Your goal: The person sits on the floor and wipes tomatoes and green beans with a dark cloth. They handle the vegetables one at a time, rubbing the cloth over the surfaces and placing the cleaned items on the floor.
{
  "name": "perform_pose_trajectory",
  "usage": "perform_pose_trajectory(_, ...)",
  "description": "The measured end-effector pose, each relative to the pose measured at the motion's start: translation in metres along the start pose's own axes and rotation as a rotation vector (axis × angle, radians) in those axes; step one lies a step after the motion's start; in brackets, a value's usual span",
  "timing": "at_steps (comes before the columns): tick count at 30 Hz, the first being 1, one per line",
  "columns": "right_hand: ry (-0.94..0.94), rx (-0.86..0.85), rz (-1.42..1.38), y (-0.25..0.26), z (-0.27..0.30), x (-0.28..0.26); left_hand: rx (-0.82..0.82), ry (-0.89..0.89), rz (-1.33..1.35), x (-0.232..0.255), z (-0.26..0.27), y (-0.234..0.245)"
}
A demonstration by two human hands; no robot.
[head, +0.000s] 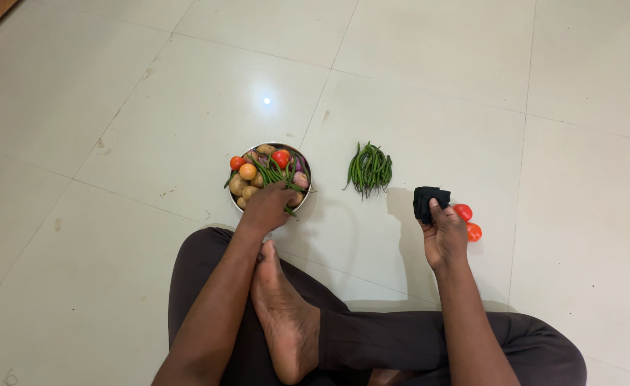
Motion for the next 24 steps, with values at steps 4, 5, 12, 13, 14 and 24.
perform_pose_trajectory(4, -0.007, 0.026, 0.004, 0.002, -0.001, 0.001, -0.113, 0.056, -0.104, -0.014, -0.002, -0.021)
perform_pose_trajectory(5, -0.003, 0.019, 0.004, 0.003, -0.001, 0.001, -0.122, 0.069, -0.087, -0.019, -0.001, -0.026)
perform_pose_trajectory(12, -0.002, 0.023, 0.011, 0.005, -0.003, 0.003, 0.108, -0.040, 0.090, -0.013, 0.002, -0.008)
perform_pose_trajectory(13, -0.007, 0.036, 0.011, 0.006, -0.002, 0.004, 0.156, -0.022, 0.163, -0.016, 0.003, -0.003)
perform_pose_trajectory(14, -0.003, 0.028, 0.013, 0.005, -0.002, 0.003, 0.204, -0.004, 0.237, -0.019, 0.003, 0.003)
perform_pose_trajectory(24, 0.004, 0.017, 0.023, 0.003, -0.003, 0.004, 0.763, 0.090, 0.592, -0.059, 0.027, 0.058)
Point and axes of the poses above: each hand's wrist, its own z-axis away from the middle knuckle, its own y-axis out of the back of the hand, x = y × z, the point moved 10 cm from there along -z, towards the middle knuckle, and after that the axes turned 15 degrees about -y, right-handed, at the moved point
